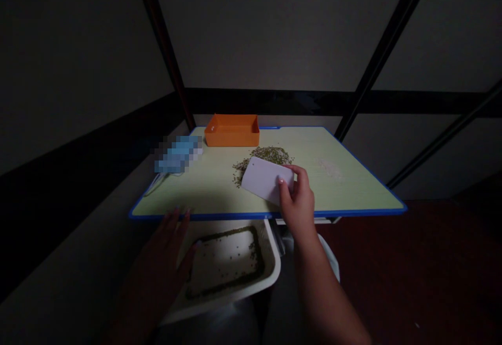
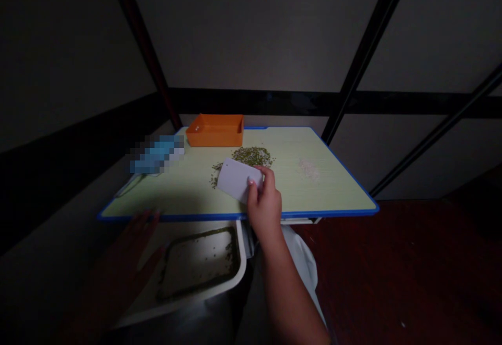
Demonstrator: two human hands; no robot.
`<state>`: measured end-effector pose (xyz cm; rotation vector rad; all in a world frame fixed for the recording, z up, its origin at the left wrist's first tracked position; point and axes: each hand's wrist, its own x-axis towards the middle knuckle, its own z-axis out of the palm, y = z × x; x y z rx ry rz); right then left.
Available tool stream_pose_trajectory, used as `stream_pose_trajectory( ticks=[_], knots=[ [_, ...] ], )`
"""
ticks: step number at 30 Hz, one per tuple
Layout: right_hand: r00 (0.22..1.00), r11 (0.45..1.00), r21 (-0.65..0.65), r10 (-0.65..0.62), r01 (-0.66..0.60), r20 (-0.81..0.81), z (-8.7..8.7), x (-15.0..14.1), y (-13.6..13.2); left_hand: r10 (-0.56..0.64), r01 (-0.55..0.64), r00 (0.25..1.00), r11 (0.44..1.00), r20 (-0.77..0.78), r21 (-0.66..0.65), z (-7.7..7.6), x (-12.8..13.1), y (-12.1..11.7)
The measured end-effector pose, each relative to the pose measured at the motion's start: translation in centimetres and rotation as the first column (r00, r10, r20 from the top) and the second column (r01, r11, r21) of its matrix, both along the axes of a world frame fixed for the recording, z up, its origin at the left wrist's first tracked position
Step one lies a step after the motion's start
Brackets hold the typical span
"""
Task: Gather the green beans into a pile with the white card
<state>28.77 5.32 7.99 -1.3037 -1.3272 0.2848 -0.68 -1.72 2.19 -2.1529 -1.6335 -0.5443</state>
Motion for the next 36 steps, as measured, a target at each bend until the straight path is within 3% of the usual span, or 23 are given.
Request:
stream_pose_trajectory(
  ticks=[4,13,25,36],
  knots=[
    [0.998,0.998,0.021,-0.063,0.063,-0.009,0.1,-0.2,0.0,-0.01,0.011,0.999,1.0,-0.039,0.027,0.0,-0.1,0.0],
    [0.999,0.999,0.04,0.034,-0.035,0.012,-0.1,-0.8,-0.1,-0.017,0.019,0.999,0.999,-0.043,0.048,0.3,0.0,-0.1],
    [0.999,0.999,0.023,0.036,-0.036,0.016,0.0,-1.2,-0.1,-0.017,0.018,0.999,0.999,-0.03,0.031,0.2,0.1,-0.1],
    [0.994,0.996,-0.012,-0.093,0.093,0.049,0.4,-0.3,-0.1,0.003,-0.003,1.0,1.0,-0.014,0.002,-0.1,-0.1,0.1]
  ],
)
